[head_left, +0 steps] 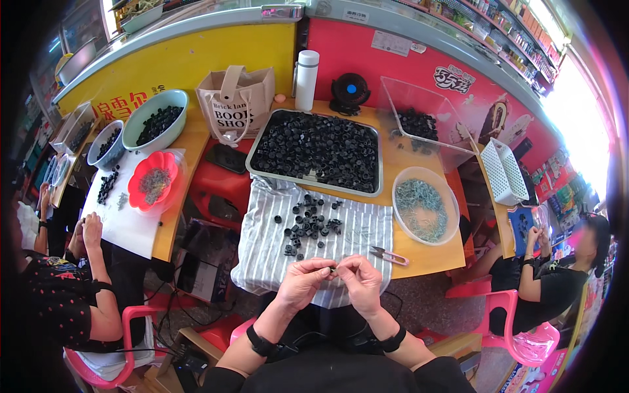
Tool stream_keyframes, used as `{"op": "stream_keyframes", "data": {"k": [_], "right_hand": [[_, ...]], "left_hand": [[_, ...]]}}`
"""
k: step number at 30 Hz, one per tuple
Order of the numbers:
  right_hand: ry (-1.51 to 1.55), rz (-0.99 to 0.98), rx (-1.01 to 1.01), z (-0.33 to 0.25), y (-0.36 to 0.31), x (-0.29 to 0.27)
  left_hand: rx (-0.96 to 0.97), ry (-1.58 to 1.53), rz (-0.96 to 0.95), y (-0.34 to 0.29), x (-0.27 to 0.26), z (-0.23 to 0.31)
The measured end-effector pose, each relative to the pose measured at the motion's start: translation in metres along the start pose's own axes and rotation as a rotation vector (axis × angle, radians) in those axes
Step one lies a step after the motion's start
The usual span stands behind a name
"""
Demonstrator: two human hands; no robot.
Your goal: Sorting small black plastic components on a table in a convenience store.
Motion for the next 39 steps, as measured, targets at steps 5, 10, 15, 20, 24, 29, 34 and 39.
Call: {"op": "stream_keyframes", "data": {"k": [5, 10, 15, 20, 24, 29, 34, 39], "right_hand": [[0.058, 0.000, 0.144, 0.018, -0.001, -0.005], [0.083, 0.004, 0.140, 0.019, -0.003, -0.004], [-0.012, -0.023, 0.090, 0.013, -0.004, -0.002], [0.159, 0.041, 0.217, 0.018, -0.008, -0.002], [0.247, 0.027, 0.298, 0.020, -0.008, 0.001], [0.335, 0.081, 0.337, 0.019, -0.010, -0.001], [0.431, 0.134, 0.395, 0.028, -0.011, -0.009], [0.506, 0.165, 0.394, 0.026, -0.006, -0.025]], "left_hand": [[-0.045, -0.012, 0.024, -0.001, 0.004, 0.001], [0.021, 0.031, 0.025, 0.000, 0.003, 0.002], [-0.011, 0.101, 0.078, -0.003, 0.001, 0.002], [0.071, 0.170, 0.073, -0.005, 0.011, 0.010], [0.140, 0.227, 0.057, -0.006, 0.011, 0.014], [0.065, 0.305, 0.083, -0.008, 0.011, 0.013], [0.061, 0.286, 0.204, -0.008, 0.019, 0.025], [0.705, 1.069, 0.519, -0.013, -0.015, 0.126]]}}
Point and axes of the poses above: each hand's wrist, its own y-axis towards the middle knuckle, its own x-axis out of the palm, z = x × y, the point moved 8 cm from there along y, towards the middle knuckle, and after that the axes turned 6 degrees about z, right-handed, at the moved point
